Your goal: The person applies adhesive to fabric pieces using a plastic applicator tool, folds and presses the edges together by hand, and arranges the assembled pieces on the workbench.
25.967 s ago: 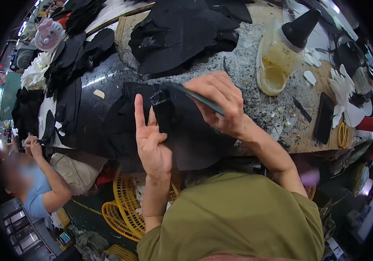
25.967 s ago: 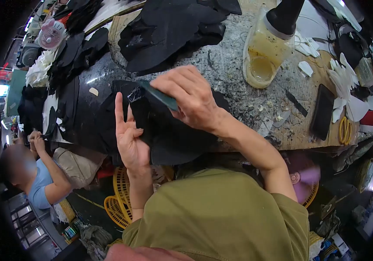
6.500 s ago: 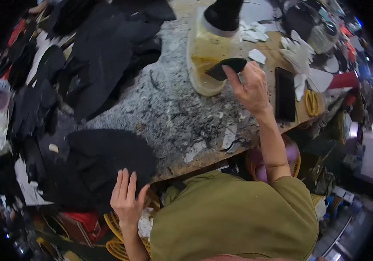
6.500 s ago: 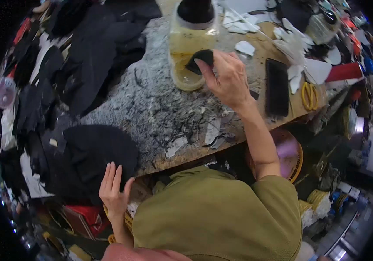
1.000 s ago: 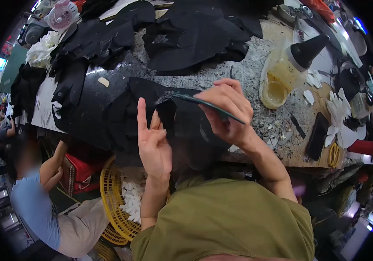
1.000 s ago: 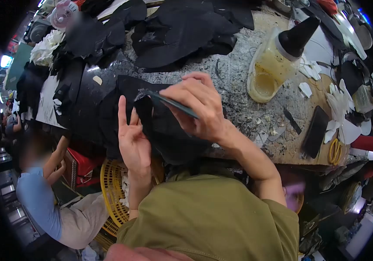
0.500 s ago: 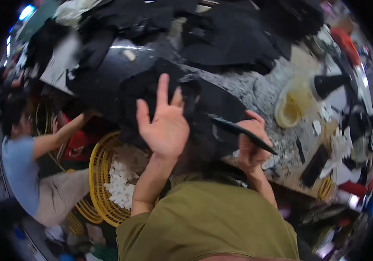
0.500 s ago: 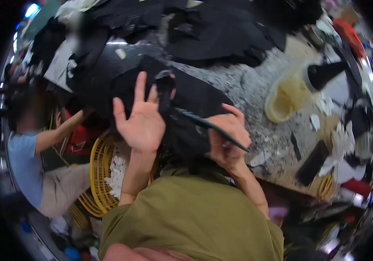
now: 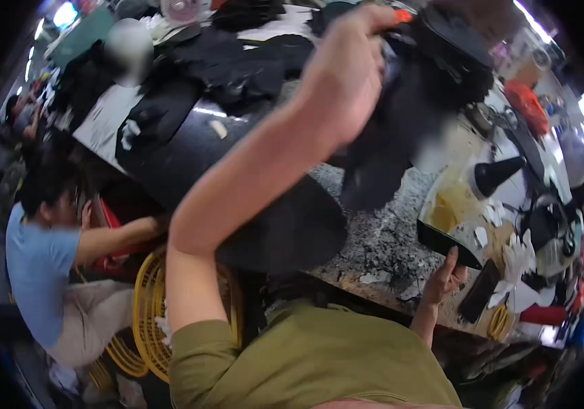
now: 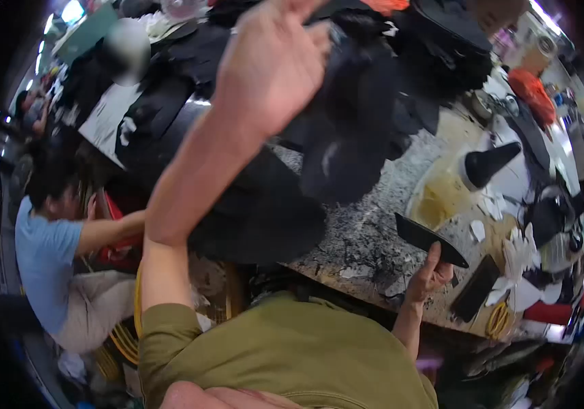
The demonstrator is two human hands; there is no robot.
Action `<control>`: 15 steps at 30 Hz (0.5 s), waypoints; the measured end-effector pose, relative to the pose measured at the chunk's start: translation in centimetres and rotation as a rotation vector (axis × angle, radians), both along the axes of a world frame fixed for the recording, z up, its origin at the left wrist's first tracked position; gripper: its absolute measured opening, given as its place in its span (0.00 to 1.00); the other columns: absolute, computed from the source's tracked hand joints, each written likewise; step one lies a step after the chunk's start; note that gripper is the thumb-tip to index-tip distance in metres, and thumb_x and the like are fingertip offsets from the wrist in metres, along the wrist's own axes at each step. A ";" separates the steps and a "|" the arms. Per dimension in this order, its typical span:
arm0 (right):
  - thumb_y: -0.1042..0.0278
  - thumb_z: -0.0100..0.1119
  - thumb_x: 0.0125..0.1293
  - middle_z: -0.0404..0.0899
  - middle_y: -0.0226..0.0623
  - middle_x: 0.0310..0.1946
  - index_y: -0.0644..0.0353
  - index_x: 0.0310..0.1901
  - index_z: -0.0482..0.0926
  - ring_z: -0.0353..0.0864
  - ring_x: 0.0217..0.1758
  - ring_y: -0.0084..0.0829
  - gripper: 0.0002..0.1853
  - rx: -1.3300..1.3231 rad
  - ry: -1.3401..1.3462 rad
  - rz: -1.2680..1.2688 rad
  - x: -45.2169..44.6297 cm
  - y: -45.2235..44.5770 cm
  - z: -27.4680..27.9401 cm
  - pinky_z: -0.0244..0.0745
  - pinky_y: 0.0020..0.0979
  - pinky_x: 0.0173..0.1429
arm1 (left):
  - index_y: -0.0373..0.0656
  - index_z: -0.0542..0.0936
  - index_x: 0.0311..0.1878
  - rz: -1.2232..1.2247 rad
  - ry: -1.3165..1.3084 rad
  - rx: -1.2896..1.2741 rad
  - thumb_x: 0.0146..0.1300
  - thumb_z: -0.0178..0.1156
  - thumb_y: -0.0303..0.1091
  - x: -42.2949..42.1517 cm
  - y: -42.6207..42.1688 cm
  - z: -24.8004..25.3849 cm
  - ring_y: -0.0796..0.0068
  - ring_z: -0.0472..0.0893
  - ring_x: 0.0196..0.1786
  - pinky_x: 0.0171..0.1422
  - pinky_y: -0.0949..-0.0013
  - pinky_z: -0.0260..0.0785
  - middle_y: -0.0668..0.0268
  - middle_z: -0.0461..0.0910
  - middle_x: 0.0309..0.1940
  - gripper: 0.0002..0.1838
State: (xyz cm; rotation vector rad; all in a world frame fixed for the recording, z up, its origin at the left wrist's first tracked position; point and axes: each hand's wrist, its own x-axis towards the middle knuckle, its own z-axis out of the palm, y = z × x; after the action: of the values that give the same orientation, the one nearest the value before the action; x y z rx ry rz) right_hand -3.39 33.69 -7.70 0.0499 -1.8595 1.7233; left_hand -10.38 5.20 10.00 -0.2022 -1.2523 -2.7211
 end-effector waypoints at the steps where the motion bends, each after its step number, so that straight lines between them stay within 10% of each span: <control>1: 0.66 0.55 0.71 0.81 0.30 0.39 0.67 0.44 0.80 0.74 0.42 0.19 0.11 -0.027 0.009 -0.030 0.3 0.0 0.0 0.68 0.24 0.48 | 0.40 0.53 0.69 0.027 0.040 0.016 0.68 0.52 0.45 -1.9 -0.9 1.6 0.71 0.68 0.59 0.68 0.68 0.55 0.63 0.69 0.57 0.33; 9: 0.69 0.56 0.71 0.81 0.31 0.37 0.68 0.41 0.79 0.73 0.38 0.18 0.09 0.016 -0.008 -0.127 0.9 1.7 -1.7 0.68 0.23 0.43 | 0.41 0.63 0.59 0.370 0.425 0.186 0.66 0.50 0.46 -15.0 -9.7 9.8 0.65 0.71 0.55 0.62 0.63 0.62 0.60 0.70 0.54 0.24; 15: 0.67 0.57 0.71 0.79 0.28 0.36 0.67 0.41 0.79 0.72 0.36 0.18 0.10 0.064 -0.113 -0.125 0.2 3.3 -1.2 0.67 0.22 0.41 | 0.42 0.71 0.51 0.669 0.013 0.285 0.65 0.49 0.46 -18.5 -16.7 -4.4 0.61 0.74 0.53 0.58 0.60 0.67 0.59 0.71 0.52 0.19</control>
State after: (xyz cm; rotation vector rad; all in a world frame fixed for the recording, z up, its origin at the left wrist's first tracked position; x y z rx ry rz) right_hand -3.22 37.03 -8.89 -0.1390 -1.9555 1.6113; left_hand -28.88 -11.47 5.58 0.1984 -0.7286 -2.2548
